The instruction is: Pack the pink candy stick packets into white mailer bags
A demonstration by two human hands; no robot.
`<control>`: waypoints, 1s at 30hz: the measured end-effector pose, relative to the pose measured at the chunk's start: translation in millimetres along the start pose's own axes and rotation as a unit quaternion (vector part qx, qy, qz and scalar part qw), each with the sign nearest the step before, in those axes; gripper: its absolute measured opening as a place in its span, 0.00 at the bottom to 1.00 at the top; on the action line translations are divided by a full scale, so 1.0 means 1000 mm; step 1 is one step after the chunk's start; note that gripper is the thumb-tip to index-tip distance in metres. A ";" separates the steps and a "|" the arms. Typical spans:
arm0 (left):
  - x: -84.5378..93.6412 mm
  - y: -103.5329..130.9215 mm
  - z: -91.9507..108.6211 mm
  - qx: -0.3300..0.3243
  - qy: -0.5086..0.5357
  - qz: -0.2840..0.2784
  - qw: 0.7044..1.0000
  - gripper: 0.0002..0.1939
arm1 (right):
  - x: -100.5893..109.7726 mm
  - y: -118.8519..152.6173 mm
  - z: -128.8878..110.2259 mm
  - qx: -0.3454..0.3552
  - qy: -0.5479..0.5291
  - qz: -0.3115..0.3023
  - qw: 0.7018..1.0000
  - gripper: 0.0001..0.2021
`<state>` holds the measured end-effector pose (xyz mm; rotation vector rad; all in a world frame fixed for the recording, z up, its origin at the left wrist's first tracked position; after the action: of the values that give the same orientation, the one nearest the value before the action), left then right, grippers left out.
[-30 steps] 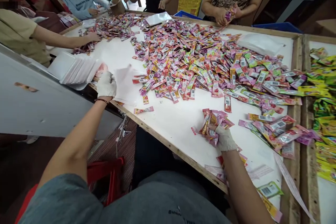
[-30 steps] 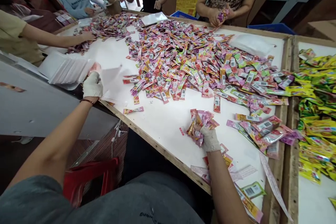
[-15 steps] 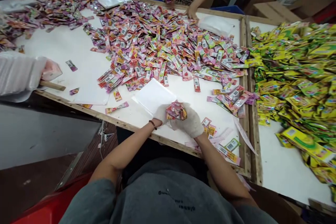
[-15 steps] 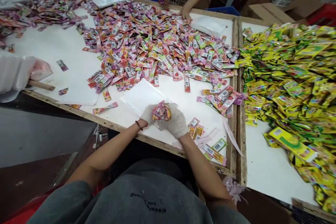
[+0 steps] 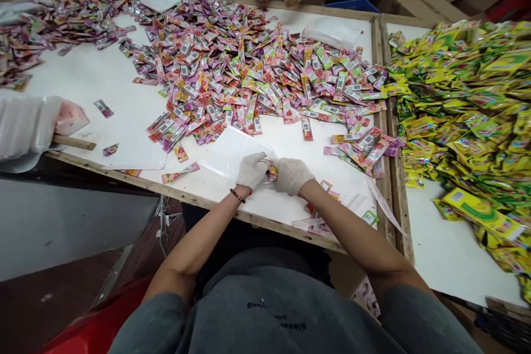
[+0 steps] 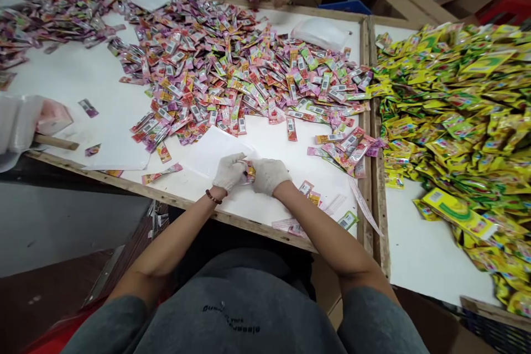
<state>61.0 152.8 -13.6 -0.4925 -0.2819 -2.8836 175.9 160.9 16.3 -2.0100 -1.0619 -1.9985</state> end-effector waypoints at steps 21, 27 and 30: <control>-0.031 0.025 0.039 -0.097 -0.398 -0.072 0.909 0.15 | -0.011 -0.002 0.035 -0.047 -0.124 0.108 0.985 0.17; -0.027 0.019 0.036 -0.078 -0.353 -0.072 0.930 0.15 | -0.024 0.003 0.038 0.013 -0.266 0.243 0.933 0.15; -0.032 0.021 0.041 -0.087 -0.310 -0.067 0.944 0.15 | -0.030 -0.010 0.046 -0.055 -0.256 0.242 0.934 0.11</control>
<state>108.4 146.8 16.8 -1.4662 -0.1522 -2.8049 212.3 181.8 -20.7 -2.6100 -0.4325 -1.3432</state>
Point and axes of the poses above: each hand's wrist, its own y-axis away from the middle knuckle, its own x-axis out of the back of the hand, z = x × y, the point moved 8 cm from there along -y, towards the middle knuckle, and after that the axes turned 4 degrees about y, right-handed, at the moved point
